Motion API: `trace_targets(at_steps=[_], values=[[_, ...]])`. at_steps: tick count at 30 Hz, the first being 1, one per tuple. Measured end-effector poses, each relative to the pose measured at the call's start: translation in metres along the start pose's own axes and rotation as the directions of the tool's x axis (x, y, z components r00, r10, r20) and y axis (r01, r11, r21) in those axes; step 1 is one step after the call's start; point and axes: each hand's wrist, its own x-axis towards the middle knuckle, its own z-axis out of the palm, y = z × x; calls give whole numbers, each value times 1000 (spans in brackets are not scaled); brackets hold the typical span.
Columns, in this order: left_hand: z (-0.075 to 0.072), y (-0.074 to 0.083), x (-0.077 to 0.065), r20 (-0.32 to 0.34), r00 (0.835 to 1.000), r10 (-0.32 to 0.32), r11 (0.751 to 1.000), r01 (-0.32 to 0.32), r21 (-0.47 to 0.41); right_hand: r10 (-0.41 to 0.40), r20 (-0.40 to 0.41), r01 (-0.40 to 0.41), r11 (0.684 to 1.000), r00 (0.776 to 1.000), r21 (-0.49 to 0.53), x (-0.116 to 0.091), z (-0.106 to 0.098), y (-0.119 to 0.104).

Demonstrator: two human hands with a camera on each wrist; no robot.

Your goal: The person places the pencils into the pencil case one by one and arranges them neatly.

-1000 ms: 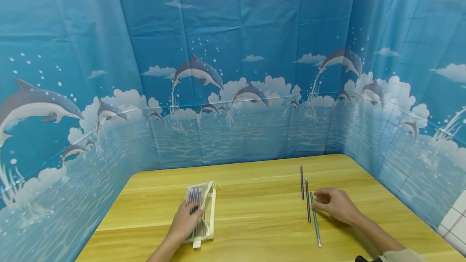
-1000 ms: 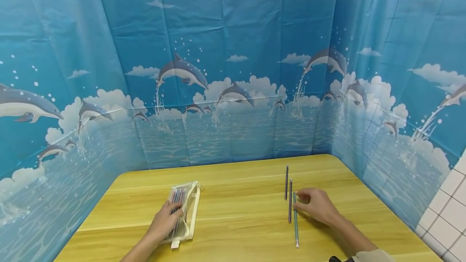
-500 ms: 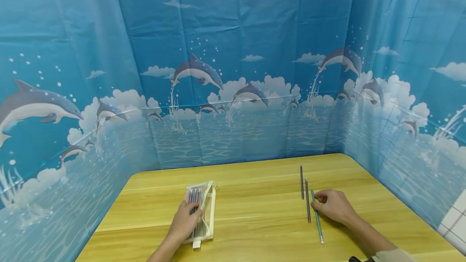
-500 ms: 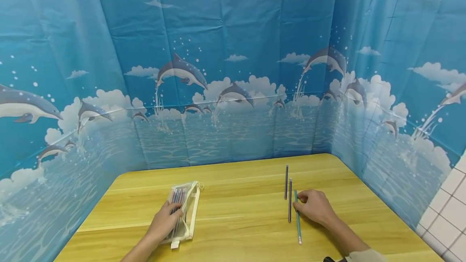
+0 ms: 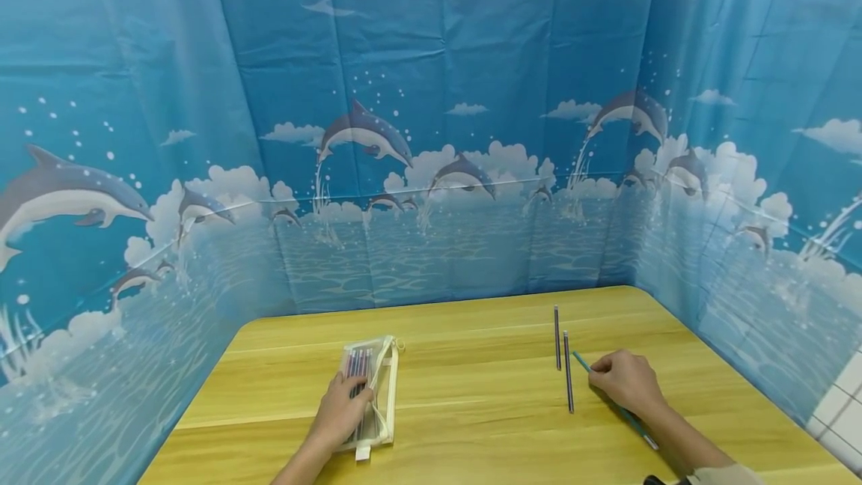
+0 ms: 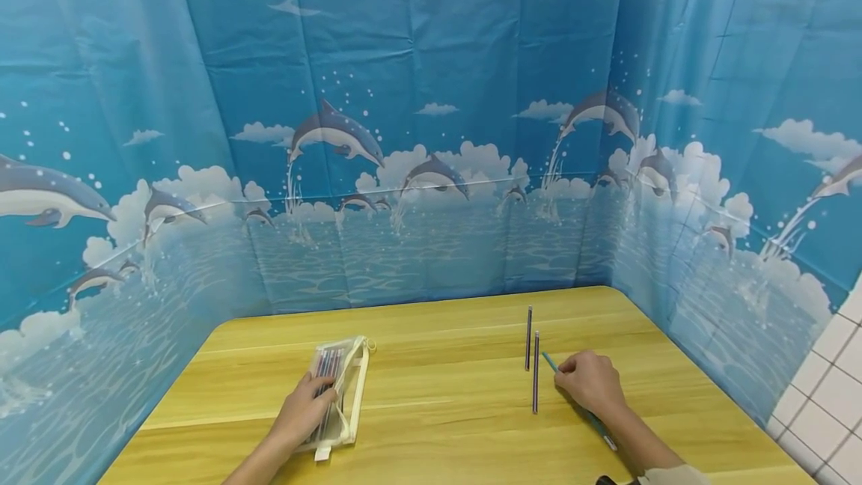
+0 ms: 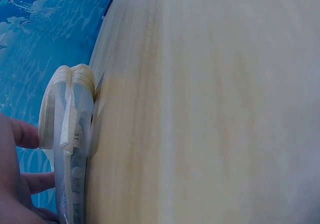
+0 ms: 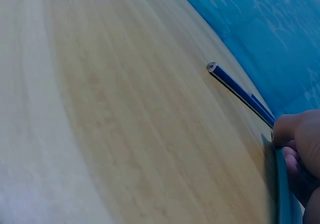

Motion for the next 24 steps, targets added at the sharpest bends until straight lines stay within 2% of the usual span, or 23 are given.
trace_targets(at_steps=[6,10,15,18,24], values=[[3,-2,-1,8,1000,-11,1000,11,-2,60,5,-60,993,998,103,-4,-2,6],[3,-2,-1,-1,1000,-5,1000,5,3,59,24,-62,981,998,183,-5,-5,6],[1,-1,0,-7,1000,4,1000,-4,1,29,77,-52,946,997,319,-2,-8,2],[0,-1,0,-7,1000,10,1000,-10,-2,38,110,-78,917,993,392,0,-11,-1],[0,-3,1,-14,1000,16,1000,-16,-11,41,171,-117,882,984,457,4,-15,-12]])
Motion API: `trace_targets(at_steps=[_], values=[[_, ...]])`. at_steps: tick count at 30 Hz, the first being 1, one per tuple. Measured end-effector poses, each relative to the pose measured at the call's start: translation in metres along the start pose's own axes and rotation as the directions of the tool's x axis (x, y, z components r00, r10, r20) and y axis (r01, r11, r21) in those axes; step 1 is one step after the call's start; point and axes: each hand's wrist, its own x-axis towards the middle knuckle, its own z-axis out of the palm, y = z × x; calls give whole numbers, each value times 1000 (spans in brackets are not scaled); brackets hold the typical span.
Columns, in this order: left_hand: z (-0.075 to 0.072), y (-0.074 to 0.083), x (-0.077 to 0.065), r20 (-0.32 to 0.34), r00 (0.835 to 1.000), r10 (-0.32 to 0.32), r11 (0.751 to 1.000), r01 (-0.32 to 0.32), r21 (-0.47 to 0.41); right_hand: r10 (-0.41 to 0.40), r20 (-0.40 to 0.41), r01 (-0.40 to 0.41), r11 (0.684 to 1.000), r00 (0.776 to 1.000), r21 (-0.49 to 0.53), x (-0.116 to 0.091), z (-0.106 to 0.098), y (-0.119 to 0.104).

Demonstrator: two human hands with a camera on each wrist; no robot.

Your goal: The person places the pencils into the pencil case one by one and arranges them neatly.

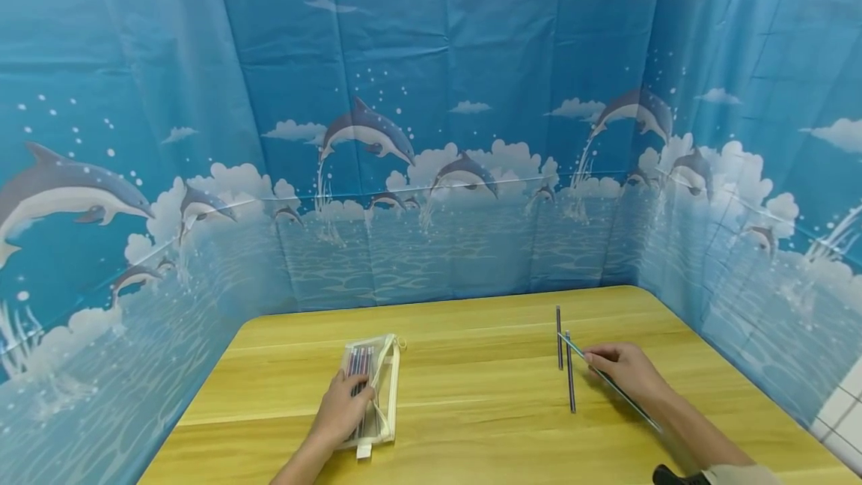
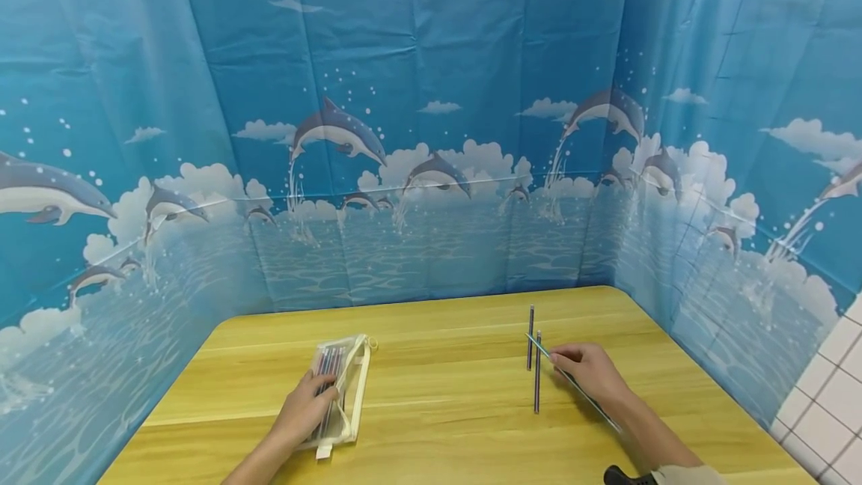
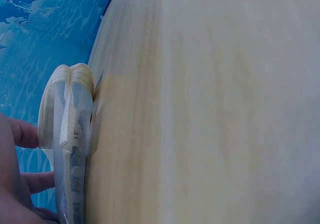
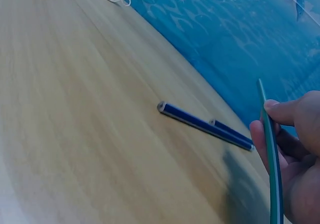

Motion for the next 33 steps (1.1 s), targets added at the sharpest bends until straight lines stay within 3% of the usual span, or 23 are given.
trace_targets(at_steps=[7,11,16,33], values=[[1,-1,2,-6,1000,-6,1000,6,3,-2,47,2,1000,999,1,7,6,-18],[1,-1,2,-3,1000,-15,1000,15,0,-47,78,45,998,996,31,11,11,-28],[0,0,2,-1,1000,-20,1000,20,1,-114,90,115,993,989,-3,17,18,-42],[0,0,2,9,1000,-16,1000,16,-1,-80,150,79,997,985,14,36,40,-81]])
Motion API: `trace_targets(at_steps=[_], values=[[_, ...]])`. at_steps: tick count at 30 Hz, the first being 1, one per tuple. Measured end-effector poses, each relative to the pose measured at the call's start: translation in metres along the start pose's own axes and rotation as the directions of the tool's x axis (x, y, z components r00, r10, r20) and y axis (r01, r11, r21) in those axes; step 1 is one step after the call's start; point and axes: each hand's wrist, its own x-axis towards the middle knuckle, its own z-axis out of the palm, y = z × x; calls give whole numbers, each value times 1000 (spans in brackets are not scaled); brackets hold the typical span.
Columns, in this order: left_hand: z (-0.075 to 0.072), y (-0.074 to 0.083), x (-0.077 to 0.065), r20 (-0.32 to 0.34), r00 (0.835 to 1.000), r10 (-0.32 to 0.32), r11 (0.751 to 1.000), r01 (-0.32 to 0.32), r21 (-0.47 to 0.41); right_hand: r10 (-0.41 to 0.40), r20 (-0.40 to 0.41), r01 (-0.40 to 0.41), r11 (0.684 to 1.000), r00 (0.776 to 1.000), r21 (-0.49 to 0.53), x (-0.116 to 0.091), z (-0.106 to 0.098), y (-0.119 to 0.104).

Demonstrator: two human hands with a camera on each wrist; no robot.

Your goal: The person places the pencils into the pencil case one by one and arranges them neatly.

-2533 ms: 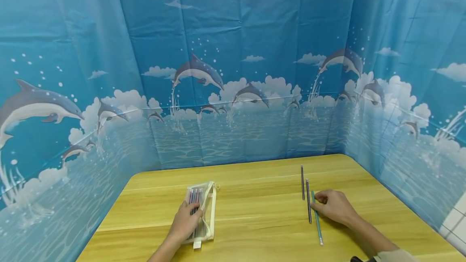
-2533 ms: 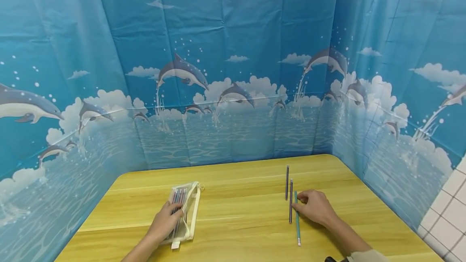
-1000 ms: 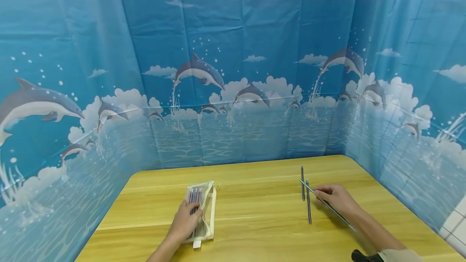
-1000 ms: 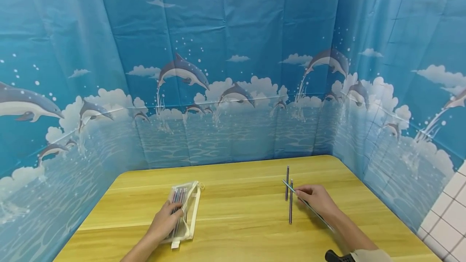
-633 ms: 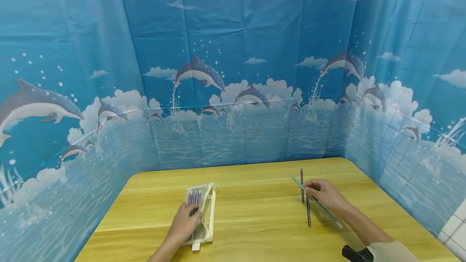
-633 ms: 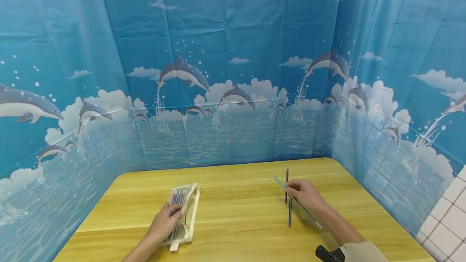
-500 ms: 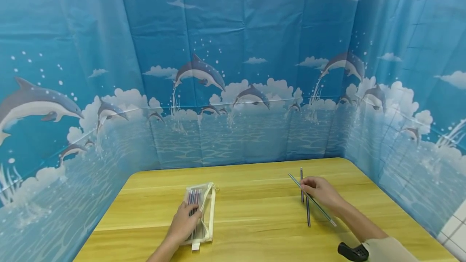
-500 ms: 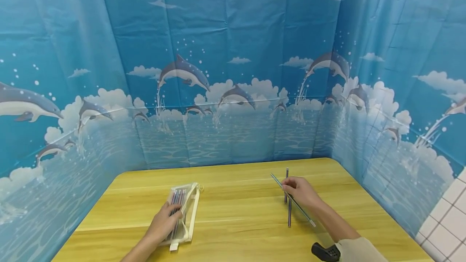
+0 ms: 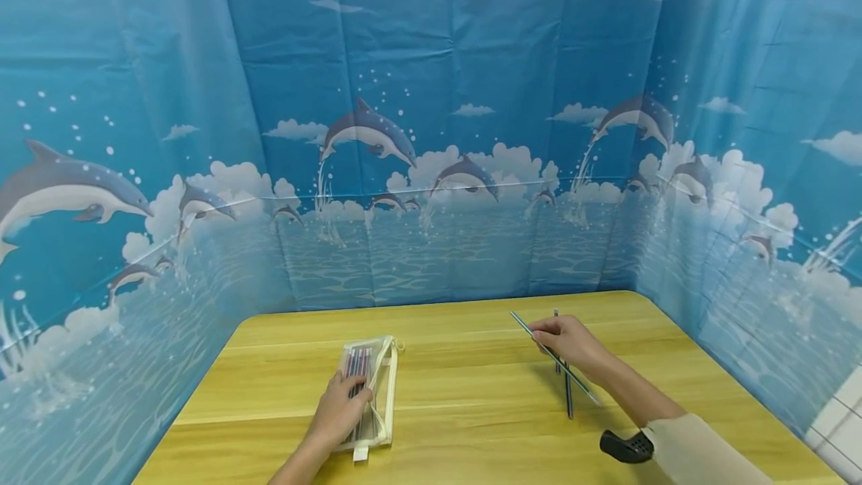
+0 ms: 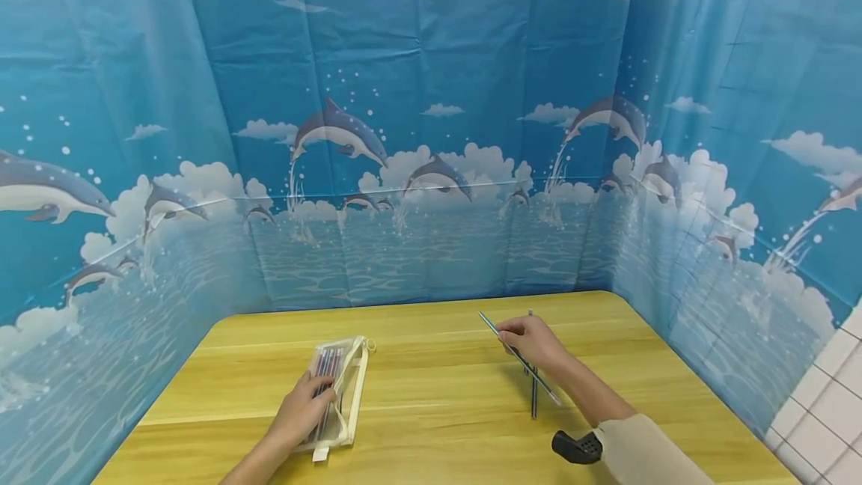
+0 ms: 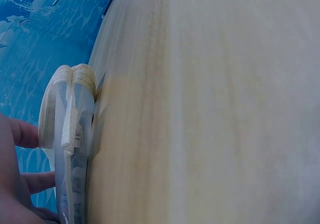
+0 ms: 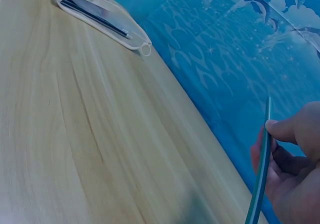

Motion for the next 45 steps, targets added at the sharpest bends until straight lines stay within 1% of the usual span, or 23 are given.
trace_targets(at_steps=[7,14,21,23,29,34,38,41,45], values=[[0,0,-1,-1,1000,1,1000,-1,-4,18,19,-20,996,1000,88,5,10,-11],[-1,0,-2,-1,1000,3,1000,-3,-5,42,36,-48,980,998,194,13,26,-24],[-1,1,-3,5,1000,-3,1000,3,-4,32,59,-46,970,998,241,22,41,-32],[-2,1,-3,7,1000,-3,1000,3,-6,43,54,-56,964,998,260,24,44,-33],[-2,1,-1,14,1000,-2,1000,2,-13,40,78,-61,956,996,287,28,53,-37],[0,2,0,19,1000,-3,1000,3,-13,38,86,-61,956,996,288,29,59,-39],[0,1,0,7,1000,-3,1000,3,-7,24,94,-51,955,995,291,30,64,-42],[0,1,0,8,1000,3,1000,-3,1,18,104,-49,952,994,303,32,69,-43],[0,1,-1,8,1000,-4,1000,4,7,11,118,-49,945,993,323,35,76,-45]])
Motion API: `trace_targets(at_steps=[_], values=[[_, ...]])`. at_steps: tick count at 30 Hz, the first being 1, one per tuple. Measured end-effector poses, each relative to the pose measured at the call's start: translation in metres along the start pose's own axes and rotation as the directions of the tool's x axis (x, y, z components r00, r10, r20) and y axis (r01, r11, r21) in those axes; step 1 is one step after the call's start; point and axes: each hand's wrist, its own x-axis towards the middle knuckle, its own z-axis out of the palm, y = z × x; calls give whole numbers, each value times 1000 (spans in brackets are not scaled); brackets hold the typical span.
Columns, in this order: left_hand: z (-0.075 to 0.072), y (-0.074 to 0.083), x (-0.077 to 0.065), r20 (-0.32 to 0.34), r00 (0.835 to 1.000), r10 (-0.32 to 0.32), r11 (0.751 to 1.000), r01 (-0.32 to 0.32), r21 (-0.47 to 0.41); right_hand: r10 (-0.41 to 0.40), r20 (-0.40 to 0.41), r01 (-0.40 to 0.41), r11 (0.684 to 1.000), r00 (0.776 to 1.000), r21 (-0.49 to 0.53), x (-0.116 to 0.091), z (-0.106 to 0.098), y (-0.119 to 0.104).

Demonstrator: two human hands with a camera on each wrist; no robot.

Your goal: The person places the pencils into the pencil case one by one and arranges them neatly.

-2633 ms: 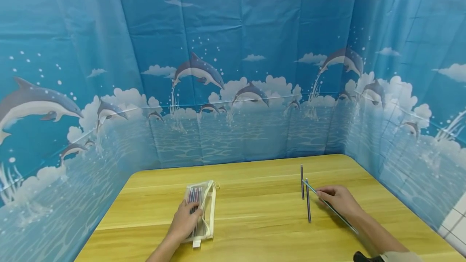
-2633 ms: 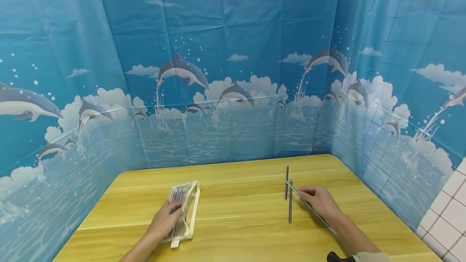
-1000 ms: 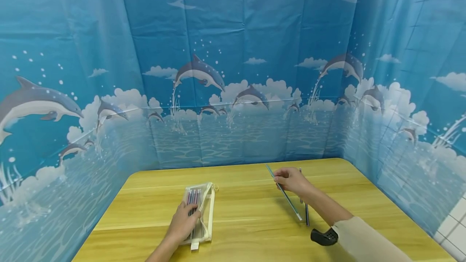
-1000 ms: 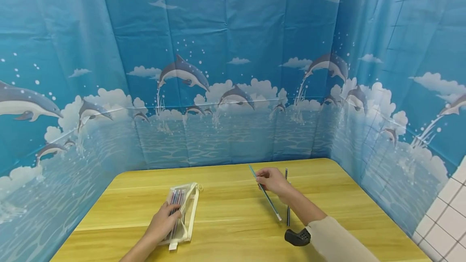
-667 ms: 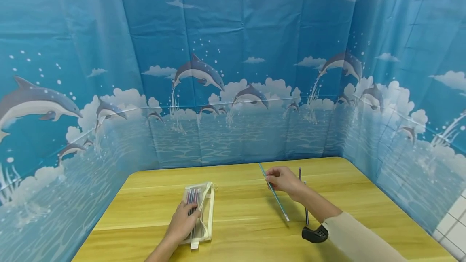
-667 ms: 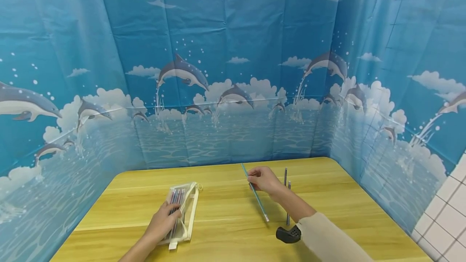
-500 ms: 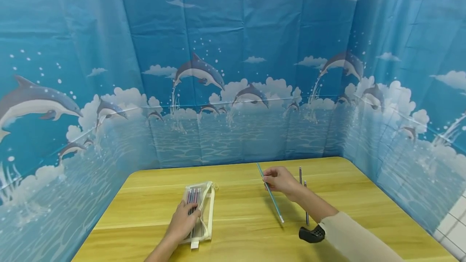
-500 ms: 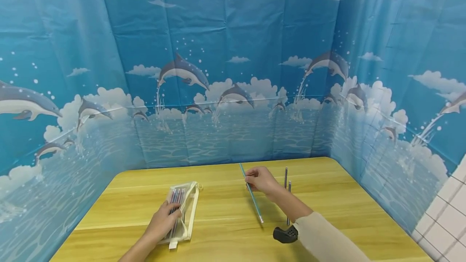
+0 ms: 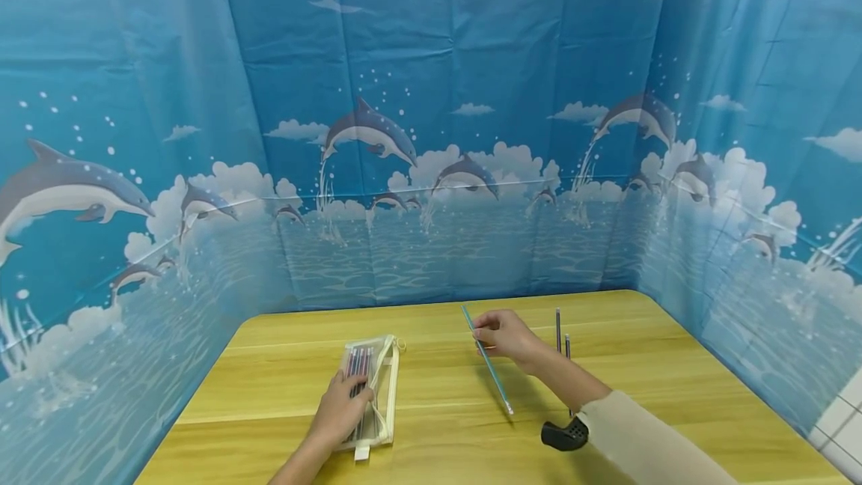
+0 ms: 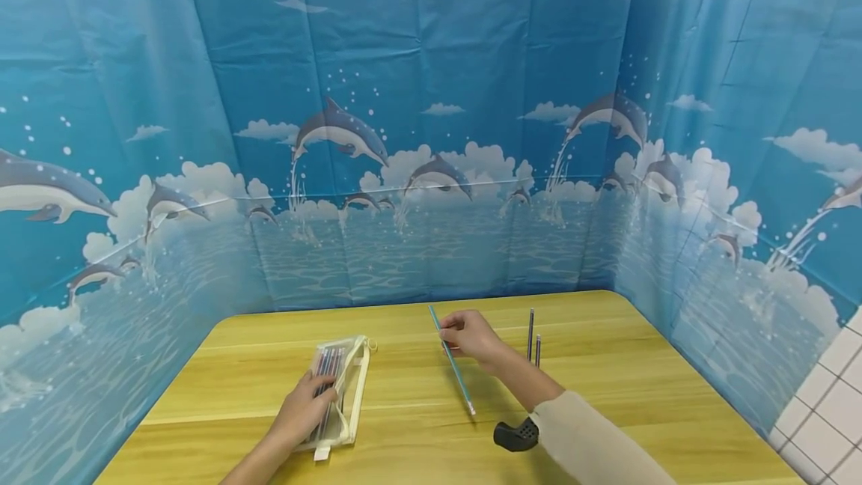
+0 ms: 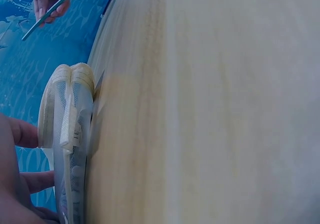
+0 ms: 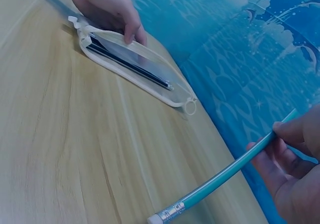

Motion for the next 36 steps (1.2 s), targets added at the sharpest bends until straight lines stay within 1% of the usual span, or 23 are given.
trace_targets(at_steps=[4,8,12,19,27,36], values=[[0,0,-1,-4,1000,0,1000,0,-3,3,10,-3,1000,1000,11,3,8,0],[1,1,0,-4,1000,11,1000,-11,-11,7,2,-7,1000,1000,9,7,15,1],[1,2,0,-10,1000,7,1000,-7,-12,3,-2,-3,1000,1000,12,11,25,4],[0,1,-3,-14,1000,10,1000,-10,-8,25,-19,-24,997,999,74,19,50,10],[0,1,-3,-16,1000,12,1000,-12,-4,28,6,-28,994,1000,105,25,73,16],[-1,3,-4,-13,1000,1,1000,-1,0,24,23,-26,993,999,114,30,89,18]])
